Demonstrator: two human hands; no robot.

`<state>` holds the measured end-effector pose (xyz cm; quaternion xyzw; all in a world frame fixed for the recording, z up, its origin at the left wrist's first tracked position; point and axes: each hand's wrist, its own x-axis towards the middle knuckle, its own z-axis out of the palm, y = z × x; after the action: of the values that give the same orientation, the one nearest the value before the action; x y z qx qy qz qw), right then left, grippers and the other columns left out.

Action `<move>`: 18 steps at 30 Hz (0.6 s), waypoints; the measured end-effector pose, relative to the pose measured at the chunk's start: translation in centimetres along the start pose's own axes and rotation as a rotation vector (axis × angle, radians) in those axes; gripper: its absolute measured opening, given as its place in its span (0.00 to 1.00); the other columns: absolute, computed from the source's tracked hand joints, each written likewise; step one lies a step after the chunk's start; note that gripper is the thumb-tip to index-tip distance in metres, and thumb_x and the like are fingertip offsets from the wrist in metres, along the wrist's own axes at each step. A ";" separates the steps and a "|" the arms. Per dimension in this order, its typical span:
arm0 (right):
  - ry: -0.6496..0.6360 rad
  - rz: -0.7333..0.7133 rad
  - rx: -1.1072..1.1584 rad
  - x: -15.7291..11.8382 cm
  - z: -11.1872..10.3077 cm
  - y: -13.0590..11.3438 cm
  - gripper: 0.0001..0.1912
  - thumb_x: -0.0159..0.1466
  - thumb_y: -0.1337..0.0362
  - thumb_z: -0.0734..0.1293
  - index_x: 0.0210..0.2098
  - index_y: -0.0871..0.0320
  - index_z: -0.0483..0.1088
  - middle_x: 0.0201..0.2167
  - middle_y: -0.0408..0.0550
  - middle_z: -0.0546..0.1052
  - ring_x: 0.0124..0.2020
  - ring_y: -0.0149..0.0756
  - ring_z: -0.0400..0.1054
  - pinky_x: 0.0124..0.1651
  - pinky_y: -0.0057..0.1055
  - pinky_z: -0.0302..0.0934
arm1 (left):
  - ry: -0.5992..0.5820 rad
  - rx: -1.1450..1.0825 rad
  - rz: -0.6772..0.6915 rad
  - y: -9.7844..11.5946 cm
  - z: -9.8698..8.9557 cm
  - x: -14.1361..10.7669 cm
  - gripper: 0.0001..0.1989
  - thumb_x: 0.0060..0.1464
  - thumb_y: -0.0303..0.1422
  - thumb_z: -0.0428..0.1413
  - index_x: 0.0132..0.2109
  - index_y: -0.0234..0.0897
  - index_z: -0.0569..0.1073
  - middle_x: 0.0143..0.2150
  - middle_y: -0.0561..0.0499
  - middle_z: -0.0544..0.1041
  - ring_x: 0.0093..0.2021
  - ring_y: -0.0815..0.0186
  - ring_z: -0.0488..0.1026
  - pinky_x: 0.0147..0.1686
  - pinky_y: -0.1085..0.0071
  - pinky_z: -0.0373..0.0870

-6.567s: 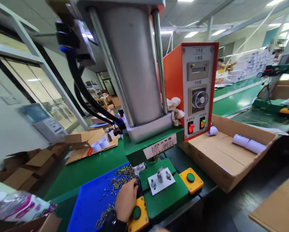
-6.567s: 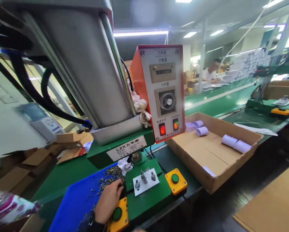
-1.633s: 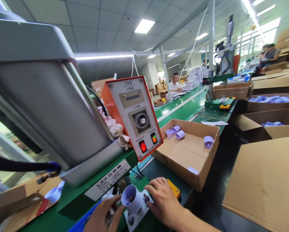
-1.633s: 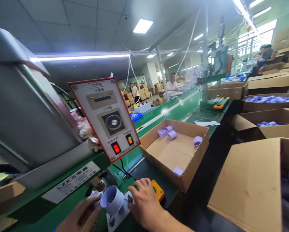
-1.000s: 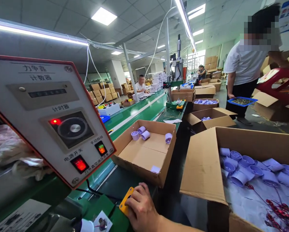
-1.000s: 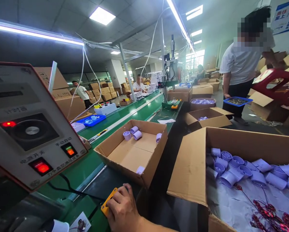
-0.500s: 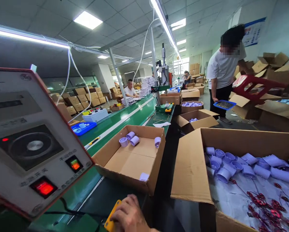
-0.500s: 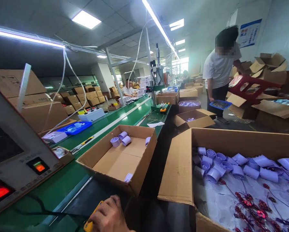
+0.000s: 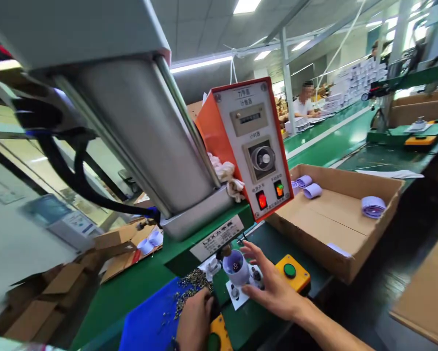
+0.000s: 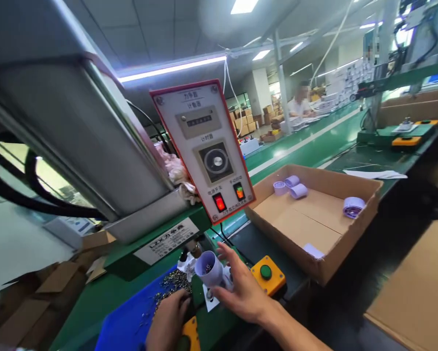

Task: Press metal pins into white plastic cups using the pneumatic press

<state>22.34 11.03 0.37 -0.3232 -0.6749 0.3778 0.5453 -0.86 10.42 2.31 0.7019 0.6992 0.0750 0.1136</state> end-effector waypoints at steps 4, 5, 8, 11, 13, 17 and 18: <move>0.082 -0.013 0.137 1.9 2.5 -1.3 0.41 0.53 0.72 0.66 0.63 0.52 0.47 0.49 0.47 0.73 0.45 0.34 0.71 0.50 0.32 0.65 | 0.010 -0.018 0.001 -0.3 0.1 -0.6 0.12 0.59 0.27 0.44 0.34 0.40 0.71 0.35 0.52 0.78 0.37 0.67 0.74 0.35 0.73 0.61; 0.159 -0.039 0.151 1.9 3.0 -1.4 0.40 0.53 0.71 0.66 0.63 0.51 0.48 0.49 0.47 0.73 0.46 0.34 0.71 0.51 0.31 0.65 | 0.016 -0.018 -0.004 -0.4 0.1 -0.7 0.11 0.59 0.28 0.45 0.34 0.40 0.71 0.34 0.52 0.78 0.37 0.67 0.74 0.35 0.73 0.61; 0.301 -0.129 0.141 0.3 4.1 -1.5 0.40 0.56 0.69 0.67 0.63 0.49 0.47 0.53 0.49 0.71 0.52 0.37 0.69 0.54 0.33 0.65 | 0.035 -0.018 -0.024 -0.5 0.1 -0.7 0.11 0.60 0.28 0.45 0.34 0.39 0.71 0.34 0.52 0.78 0.36 0.67 0.73 0.35 0.73 0.60; 0.347 -0.202 0.103 -2.3 4.5 -1.1 0.40 0.59 0.64 0.68 0.65 0.51 0.45 0.54 0.53 0.71 0.53 0.41 0.70 0.54 0.35 0.67 | 0.044 -0.021 -0.041 -0.4 0.3 -0.6 0.11 0.60 0.29 0.47 0.32 0.39 0.71 0.33 0.52 0.78 0.35 0.67 0.73 0.34 0.73 0.60; 0.372 -0.227 0.084 -4.3 4.8 -0.2 0.42 0.58 0.60 0.69 0.66 0.53 0.45 0.55 0.56 0.71 0.54 0.45 0.69 0.55 0.39 0.66 | 0.038 -0.027 -0.048 -0.4 0.4 -0.5 0.10 0.59 0.29 0.48 0.32 0.39 0.71 0.33 0.52 0.78 0.35 0.67 0.73 0.34 0.73 0.60; 0.148 0.094 0.101 -9.1 6.1 3.0 0.34 0.56 0.56 0.72 0.60 0.49 0.60 0.53 0.50 0.73 0.54 0.47 0.69 0.55 0.39 0.66 | 0.035 -0.038 -0.032 -0.4 0.7 -0.1 0.10 0.60 0.30 0.47 0.34 0.40 0.72 0.35 0.51 0.78 0.37 0.66 0.73 0.37 0.72 0.60; 0.055 0.227 0.100 -10.3 6.7 3.9 0.29 0.57 0.56 0.71 0.57 0.47 0.64 0.50 0.48 0.74 0.51 0.45 0.70 0.51 0.36 0.69 | 0.035 -0.039 -0.023 -0.4 0.7 0.0 0.10 0.60 0.30 0.47 0.35 0.40 0.72 0.36 0.51 0.78 0.38 0.65 0.73 0.38 0.72 0.61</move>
<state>17.92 3.23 -8.86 -0.3801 -0.5992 0.4613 0.5327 -1.08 10.35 1.49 0.6899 0.7076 0.0994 0.1158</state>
